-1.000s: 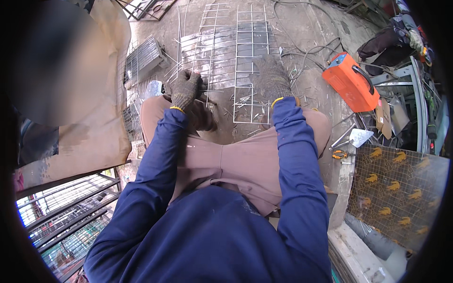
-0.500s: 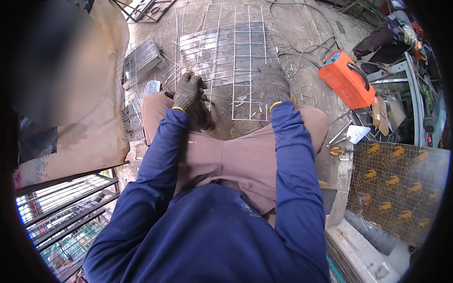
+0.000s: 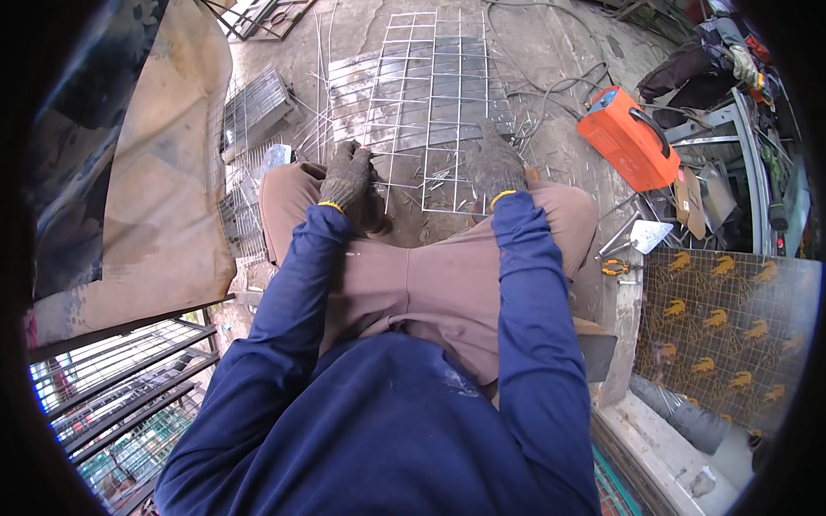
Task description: Using an angle grinder to cut pieces of metal wire mesh.
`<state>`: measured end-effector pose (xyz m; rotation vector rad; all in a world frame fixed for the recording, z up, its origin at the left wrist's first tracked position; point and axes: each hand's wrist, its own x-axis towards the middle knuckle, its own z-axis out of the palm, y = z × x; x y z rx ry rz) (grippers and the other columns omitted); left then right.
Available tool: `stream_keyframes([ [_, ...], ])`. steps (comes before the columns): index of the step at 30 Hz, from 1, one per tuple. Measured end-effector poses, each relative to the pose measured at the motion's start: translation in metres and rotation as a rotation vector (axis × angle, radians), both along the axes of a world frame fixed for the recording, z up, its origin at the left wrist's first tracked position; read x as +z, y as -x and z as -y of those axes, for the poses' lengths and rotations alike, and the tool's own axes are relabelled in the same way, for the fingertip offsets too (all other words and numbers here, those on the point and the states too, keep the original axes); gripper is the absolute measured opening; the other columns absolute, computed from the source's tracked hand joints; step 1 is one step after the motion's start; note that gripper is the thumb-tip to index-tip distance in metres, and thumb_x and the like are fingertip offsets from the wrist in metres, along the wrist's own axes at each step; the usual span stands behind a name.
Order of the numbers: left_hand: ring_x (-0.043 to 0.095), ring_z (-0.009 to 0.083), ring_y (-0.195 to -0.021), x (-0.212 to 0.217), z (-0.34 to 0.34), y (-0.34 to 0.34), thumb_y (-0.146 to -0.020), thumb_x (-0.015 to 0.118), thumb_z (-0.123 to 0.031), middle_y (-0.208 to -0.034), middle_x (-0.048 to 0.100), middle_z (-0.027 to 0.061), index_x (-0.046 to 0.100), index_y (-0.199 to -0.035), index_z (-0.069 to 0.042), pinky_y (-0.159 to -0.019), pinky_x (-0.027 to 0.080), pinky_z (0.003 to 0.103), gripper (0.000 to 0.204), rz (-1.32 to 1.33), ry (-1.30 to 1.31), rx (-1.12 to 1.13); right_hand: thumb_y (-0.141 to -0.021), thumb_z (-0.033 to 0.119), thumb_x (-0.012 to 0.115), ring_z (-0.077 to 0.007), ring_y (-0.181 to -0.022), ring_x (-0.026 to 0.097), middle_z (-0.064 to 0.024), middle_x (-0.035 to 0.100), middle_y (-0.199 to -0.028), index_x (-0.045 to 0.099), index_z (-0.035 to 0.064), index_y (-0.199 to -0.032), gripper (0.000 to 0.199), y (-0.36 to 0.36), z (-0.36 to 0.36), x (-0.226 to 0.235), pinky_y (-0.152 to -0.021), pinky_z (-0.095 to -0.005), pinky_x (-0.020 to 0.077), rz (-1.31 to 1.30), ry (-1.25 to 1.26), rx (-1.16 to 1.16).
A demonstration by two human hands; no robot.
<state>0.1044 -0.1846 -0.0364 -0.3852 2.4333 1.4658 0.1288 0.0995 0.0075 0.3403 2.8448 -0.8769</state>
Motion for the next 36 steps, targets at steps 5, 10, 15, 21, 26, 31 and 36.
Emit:
stream_keyframes([
  [5, 0.062, 0.0505, -0.123, 0.023, -0.017, -0.007, -0.103, 0.054, -0.05, -0.123, 0.066, 0.0377, 0.058, -0.129, 0.004, -0.105, 0.047, 0.053, 0.06, -0.025, 0.317, -0.104, -0.099, 0.032, 0.057, -0.0503, -0.112, 0.067, -0.0327, 0.068, -0.124, 0.042, 0.0131, -0.156, 0.061, 0.0, -0.01, -0.022, -0.101, -0.0561, 0.0516, -0.023, -0.004, -0.01],
  [10, 0.063, 0.0505, -0.121, 0.033, -0.023, -0.017, -0.102, 0.059, -0.047, -0.127, 0.063, 0.0375, 0.054, -0.13, 0.006, -0.104, 0.048, 0.054, 0.06, -0.069, 0.436, -0.183, -0.1, 0.033, 0.056, -0.0504, -0.114, 0.067, -0.0332, 0.067, -0.125, 0.04, 0.0128, -0.157, 0.063, 0.001, -0.01, -0.021, -0.102, -0.056, 0.0511, -0.008, -0.01, -0.016],
  [15, 0.068, 0.0458, -0.11, 0.035, -0.027, -0.014, -0.097, 0.068, -0.041, -0.119, 0.065, 0.0332, 0.051, -0.13, 0.008, -0.096, 0.053, 0.05, 0.061, -0.057, 0.516, -0.27, -0.098, 0.031, 0.064, -0.0432, -0.132, 0.059, -0.0273, 0.056, -0.149, 0.039, 0.014, -0.16, 0.069, 0.0, -0.008, -0.007, -0.11, -0.0496, 0.0472, 0.086, 0.022, -0.091],
  [21, 0.064, 0.0421, -0.118, 0.004, -0.018, -0.004, -0.085, 0.08, -0.043, -0.121, 0.064, 0.0283, 0.056, -0.133, -0.002, -0.101, 0.05, 0.049, 0.068, -0.024, 0.023, 0.148, -0.098, 0.028, 0.064, -0.0366, -0.105, 0.073, -0.024, 0.072, -0.122, 0.042, 0.0119, -0.156, 0.064, 0.001, -0.026, -0.045, -0.098, -0.0489, 0.0551, -0.315, -0.514, 0.402],
  [26, 0.063, 0.0379, -0.119, 0.048, -0.026, -0.027, -0.085, 0.082, -0.039, -0.133, 0.057, 0.026, 0.056, -0.136, -0.004, -0.104, 0.05, 0.048, 0.067, -0.15, 0.316, -0.018, -0.096, 0.022, 0.062, -0.0427, -0.112, 0.07, -0.026, 0.07, -0.127, 0.052, 0.0159, -0.149, 0.055, 0.007, -0.014, -0.03, -0.099, -0.0498, 0.054, -0.081, 0.06, -0.191],
  [31, 0.058, 0.0403, -0.128, 0.041, 0.001, 0.015, -0.091, 0.073, -0.041, -0.134, 0.063, 0.0183, 0.06, -0.134, -0.011, -0.106, 0.048, 0.05, 0.054, -0.422, 0.209, -0.115, -0.097, 0.022, 0.055, -0.0442, -0.118, 0.067, -0.0274, 0.067, -0.13, 0.053, 0.0146, -0.149, 0.053, 0.009, -0.009, -0.023, -0.102, -0.05, 0.0514, -0.087, 0.071, -0.167],
  [36, 0.047, 0.0396, -0.145, 0.056, 0.014, 0.039, -0.089, 0.079, -0.044, -0.157, 0.046, 0.0221, 0.053, -0.149, -0.012, -0.115, 0.045, 0.047, 0.073, -0.37, 0.507, -0.724, -0.097, 0.023, 0.054, -0.0447, -0.118, 0.066, -0.0274, 0.068, -0.13, 0.055, 0.0195, -0.148, 0.051, 0.008, -0.003, -0.008, -0.103, -0.0519, 0.0508, -0.024, 0.066, -0.193],
])
